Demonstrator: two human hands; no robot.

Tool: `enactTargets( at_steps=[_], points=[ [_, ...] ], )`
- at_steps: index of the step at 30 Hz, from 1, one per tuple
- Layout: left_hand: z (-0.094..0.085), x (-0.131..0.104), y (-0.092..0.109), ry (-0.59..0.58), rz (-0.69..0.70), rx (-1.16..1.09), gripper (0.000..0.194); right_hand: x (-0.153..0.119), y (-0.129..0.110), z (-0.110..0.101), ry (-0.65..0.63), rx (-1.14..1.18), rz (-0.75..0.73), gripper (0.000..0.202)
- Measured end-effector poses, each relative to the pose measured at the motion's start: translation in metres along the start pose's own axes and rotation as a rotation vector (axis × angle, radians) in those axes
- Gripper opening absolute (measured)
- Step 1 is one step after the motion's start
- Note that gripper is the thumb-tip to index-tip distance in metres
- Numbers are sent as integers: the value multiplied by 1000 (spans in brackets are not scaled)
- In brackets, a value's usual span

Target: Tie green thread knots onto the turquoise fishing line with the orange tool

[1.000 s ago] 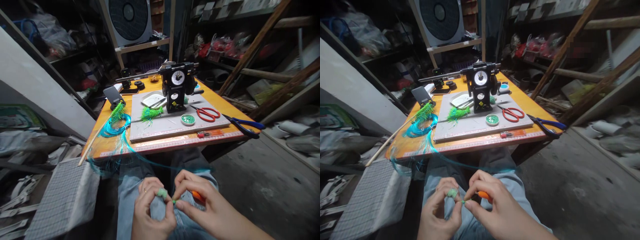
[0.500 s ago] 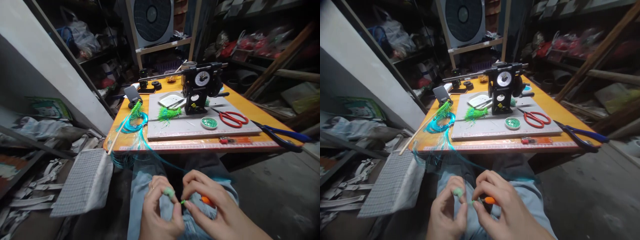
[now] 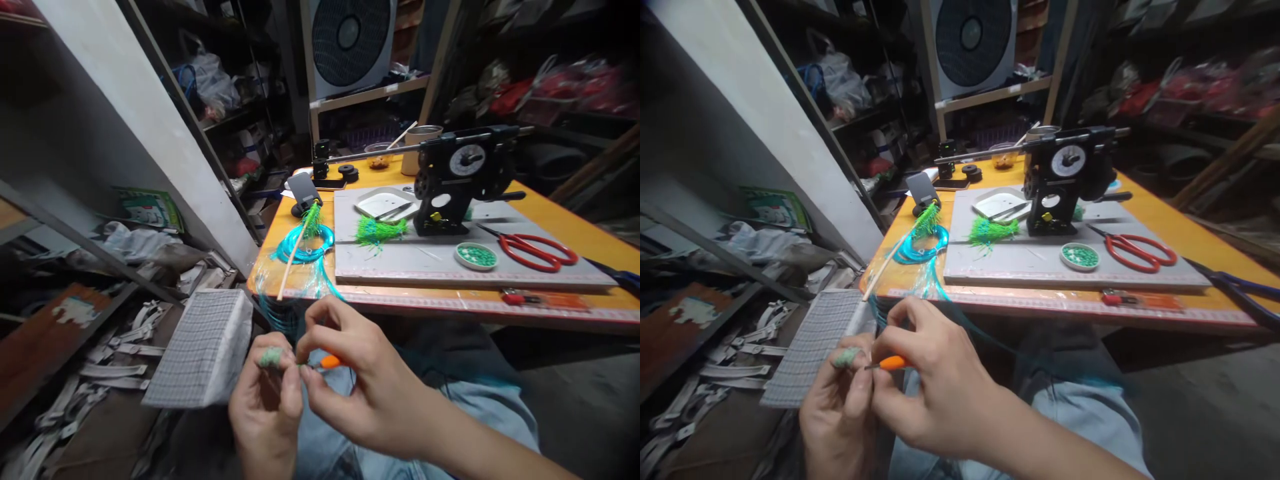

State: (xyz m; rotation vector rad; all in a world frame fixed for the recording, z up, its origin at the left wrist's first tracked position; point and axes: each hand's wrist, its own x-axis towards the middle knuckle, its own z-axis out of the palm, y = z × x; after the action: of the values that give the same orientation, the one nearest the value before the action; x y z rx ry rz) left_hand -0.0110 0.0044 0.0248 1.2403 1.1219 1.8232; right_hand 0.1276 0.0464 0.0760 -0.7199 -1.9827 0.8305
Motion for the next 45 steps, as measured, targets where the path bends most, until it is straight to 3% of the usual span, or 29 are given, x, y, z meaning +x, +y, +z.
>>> enactTargets(
  at_steps=[2,5,7,17,19,22,24,26,28,29,32,35,38,42,45],
  points=[
    [-2,7,5,88,51,-17,13,10,-1,6,12,-12,-20,12],
    [-2,14,8,245,193,-99,4,23,4,10,130,-19,-13,10],
    [-3,14,7,298,219,-152,14,31,8,12,212,-26,2,9],
    [-10,0,-3,302,54,-158,11,47,22,23,323,-171,-8,8],
    [-9,-1,-3,300,58,-148,11,53,36,17,369,-251,27,5],
    [0,-10,-7,233,112,-92,13,54,60,-8,458,-293,93,18],
    [11,-23,-17,91,145,-54,12,42,67,-30,515,-285,128,18],
    [27,-43,-34,-109,34,-45,8,20,66,-50,546,-273,163,13],
    [44,-63,-57,-358,-401,-30,10,-10,60,-63,527,-251,198,10],
    [52,-72,-69,-382,-521,-35,11,-25,56,-68,500,-237,219,9],
    [73,-83,-104,-290,-708,-76,8,-70,51,-73,403,-214,293,6],
    [87,-73,-129,-97,-736,-95,17,-103,54,-75,351,-212,382,6],
    [95,-59,-146,-5,-770,-86,27,-124,59,-77,354,-200,457,7],
    [96,-55,-154,40,-830,-53,27,-137,63,-81,376,-162,500,9],
    [91,-60,-144,77,-799,-56,22,-139,68,-72,340,-149,492,11]
  ],
)
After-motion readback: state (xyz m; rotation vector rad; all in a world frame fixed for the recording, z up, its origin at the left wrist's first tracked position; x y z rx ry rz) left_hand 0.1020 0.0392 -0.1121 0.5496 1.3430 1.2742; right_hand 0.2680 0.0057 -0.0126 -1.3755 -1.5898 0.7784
